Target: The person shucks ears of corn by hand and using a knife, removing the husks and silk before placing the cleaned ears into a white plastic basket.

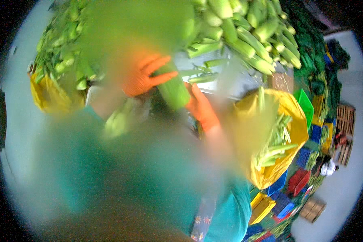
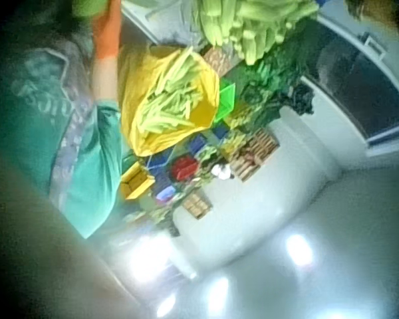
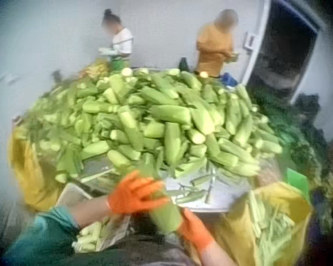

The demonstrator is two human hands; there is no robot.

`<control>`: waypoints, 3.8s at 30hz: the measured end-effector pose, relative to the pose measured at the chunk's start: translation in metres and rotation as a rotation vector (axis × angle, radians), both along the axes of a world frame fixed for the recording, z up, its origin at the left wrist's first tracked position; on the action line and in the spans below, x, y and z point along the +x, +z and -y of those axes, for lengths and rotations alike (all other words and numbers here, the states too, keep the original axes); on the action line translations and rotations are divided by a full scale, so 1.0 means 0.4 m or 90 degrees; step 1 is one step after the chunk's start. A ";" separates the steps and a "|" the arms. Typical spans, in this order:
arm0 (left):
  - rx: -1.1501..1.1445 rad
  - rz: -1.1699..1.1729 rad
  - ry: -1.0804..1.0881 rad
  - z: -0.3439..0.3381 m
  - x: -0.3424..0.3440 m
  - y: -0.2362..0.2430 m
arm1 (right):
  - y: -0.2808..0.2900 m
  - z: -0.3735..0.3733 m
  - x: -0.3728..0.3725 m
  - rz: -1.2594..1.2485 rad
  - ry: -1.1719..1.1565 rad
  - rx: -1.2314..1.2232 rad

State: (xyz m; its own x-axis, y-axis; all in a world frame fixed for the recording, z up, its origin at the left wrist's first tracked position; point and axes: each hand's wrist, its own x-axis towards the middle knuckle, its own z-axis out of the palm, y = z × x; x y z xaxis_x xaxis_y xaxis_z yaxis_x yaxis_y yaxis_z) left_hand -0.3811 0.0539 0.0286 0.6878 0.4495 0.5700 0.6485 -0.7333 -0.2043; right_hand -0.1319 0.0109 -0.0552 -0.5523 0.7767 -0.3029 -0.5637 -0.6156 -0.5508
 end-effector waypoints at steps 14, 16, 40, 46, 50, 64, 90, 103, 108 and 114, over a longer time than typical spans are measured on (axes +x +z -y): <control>-1.254 0.716 -0.376 0.077 0.509 -0.174 | 0.109 0.229 0.296 0.840 -0.472 0.573; -1.246 0.592 -0.487 0.096 0.557 -0.158 | 0.169 0.266 0.356 0.933 -0.593 0.569; -1.327 0.369 -0.546 0.249 0.814 -0.073 | 0.239 0.416 0.617 0.903 -0.803 0.727; -1.492 0.479 -0.490 0.207 0.826 -0.294 | 0.188 0.463 0.629 1.288 -0.744 0.892; -1.590 0.468 -0.473 0.262 0.860 -0.217 | 0.188 0.484 0.655 1.290 -0.684 0.850; -1.688 0.518 -0.355 0.269 0.974 -0.165 | 0.235 0.521 0.661 1.133 -0.674 0.859; -1.373 0.605 -0.285 -0.086 1.154 -0.302 | 0.208 0.491 0.663 0.755 -0.683 0.434; -1.334 0.676 -0.287 0.169 1.113 -0.071 | 0.097 0.373 0.769 1.088 -0.864 0.450; -1.324 0.669 -0.373 0.256 1.113 -0.035 | 0.084 0.374 0.703 0.857 -0.862 0.414; -1.182 0.576 -0.356 0.302 1.139 -0.060 | 0.076 0.410 0.699 0.888 -1.032 0.386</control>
State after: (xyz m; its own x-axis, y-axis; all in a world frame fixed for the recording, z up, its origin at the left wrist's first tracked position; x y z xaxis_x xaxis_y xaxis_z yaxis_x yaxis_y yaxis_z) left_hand 0.0743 -0.0668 0.0048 0.7753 0.6315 -0.0143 -0.1724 0.2333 0.9570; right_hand 0.1477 -0.1530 -0.0246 0.7533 0.3352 0.5659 0.5383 0.1802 -0.8233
